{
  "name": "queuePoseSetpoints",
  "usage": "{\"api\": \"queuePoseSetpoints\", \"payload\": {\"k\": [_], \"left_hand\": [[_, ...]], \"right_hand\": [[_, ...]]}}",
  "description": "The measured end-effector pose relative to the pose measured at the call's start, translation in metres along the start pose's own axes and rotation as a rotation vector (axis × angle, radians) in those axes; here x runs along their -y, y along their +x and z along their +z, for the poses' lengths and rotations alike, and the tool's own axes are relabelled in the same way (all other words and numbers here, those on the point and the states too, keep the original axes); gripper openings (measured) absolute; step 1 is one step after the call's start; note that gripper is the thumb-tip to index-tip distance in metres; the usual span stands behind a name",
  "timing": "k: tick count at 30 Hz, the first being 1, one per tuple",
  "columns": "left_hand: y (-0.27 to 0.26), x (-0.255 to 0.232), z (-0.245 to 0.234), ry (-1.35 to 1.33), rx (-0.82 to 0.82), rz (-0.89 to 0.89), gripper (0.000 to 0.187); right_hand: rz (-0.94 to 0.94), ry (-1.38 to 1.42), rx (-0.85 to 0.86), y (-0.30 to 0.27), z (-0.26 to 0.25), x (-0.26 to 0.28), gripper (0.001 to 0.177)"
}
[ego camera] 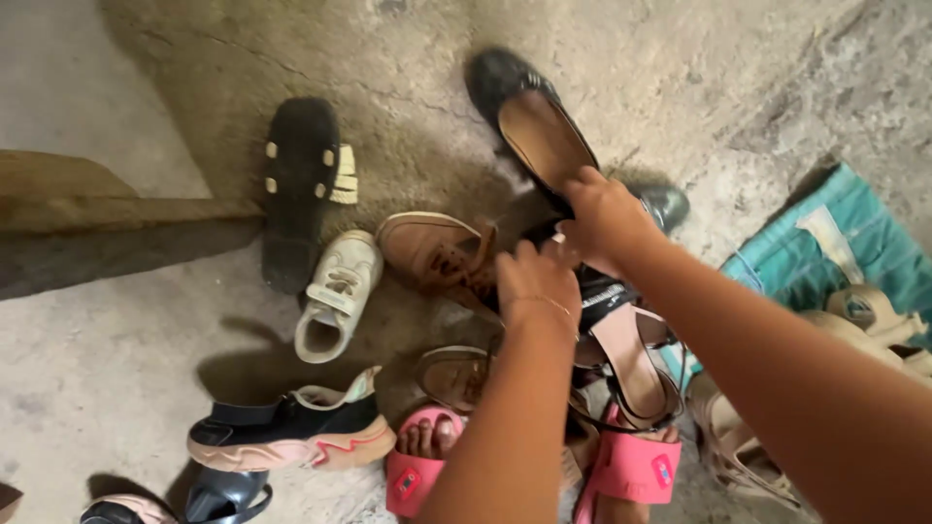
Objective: Organizing various shoes from the floor onto storage racks.
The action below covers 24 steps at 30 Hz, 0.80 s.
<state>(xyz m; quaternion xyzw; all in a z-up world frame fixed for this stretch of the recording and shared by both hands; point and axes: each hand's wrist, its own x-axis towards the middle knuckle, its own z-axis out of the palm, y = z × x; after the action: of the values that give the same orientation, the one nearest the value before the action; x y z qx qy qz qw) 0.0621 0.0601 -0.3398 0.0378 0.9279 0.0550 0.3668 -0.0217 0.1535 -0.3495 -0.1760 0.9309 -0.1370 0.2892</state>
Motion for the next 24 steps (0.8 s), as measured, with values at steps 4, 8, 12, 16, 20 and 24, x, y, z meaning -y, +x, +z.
{"api": "queuePoseSetpoints", "payload": {"k": [4, 8, 12, 16, 20, 24], "left_hand": [[-0.019, -0.001, -0.007, 0.157, 0.009, 0.114, 0.030], [-0.043, 0.001, -0.018, 0.163, -0.079, 0.214, 0.029], [-0.049, 0.034, -0.026, 0.112, -0.447, 0.184, 0.032], [-0.063, 0.074, -0.046, -0.250, -0.468, 0.047, 0.029], [-0.123, 0.092, -0.101, -0.500, -0.567, -0.060, 0.037], [-0.200, 0.100, -0.172, -0.732, -0.323, -0.138, 0.034]], "right_hand": [[0.185, 0.113, -0.147, -0.029, -0.014, 0.013, 0.020], [0.110, 0.268, -0.380, -0.058, -0.039, 0.021, 0.015], [0.138, 0.254, -0.518, -0.073, -0.064, 0.022, 0.015], [0.236, 0.217, -0.544, -0.098, -0.087, 0.033, 0.019], [0.294, 0.329, -0.465, -0.140, -0.118, 0.070, 0.024], [0.300, 0.350, -0.394, -0.176, -0.154, 0.127, 0.024]]}}
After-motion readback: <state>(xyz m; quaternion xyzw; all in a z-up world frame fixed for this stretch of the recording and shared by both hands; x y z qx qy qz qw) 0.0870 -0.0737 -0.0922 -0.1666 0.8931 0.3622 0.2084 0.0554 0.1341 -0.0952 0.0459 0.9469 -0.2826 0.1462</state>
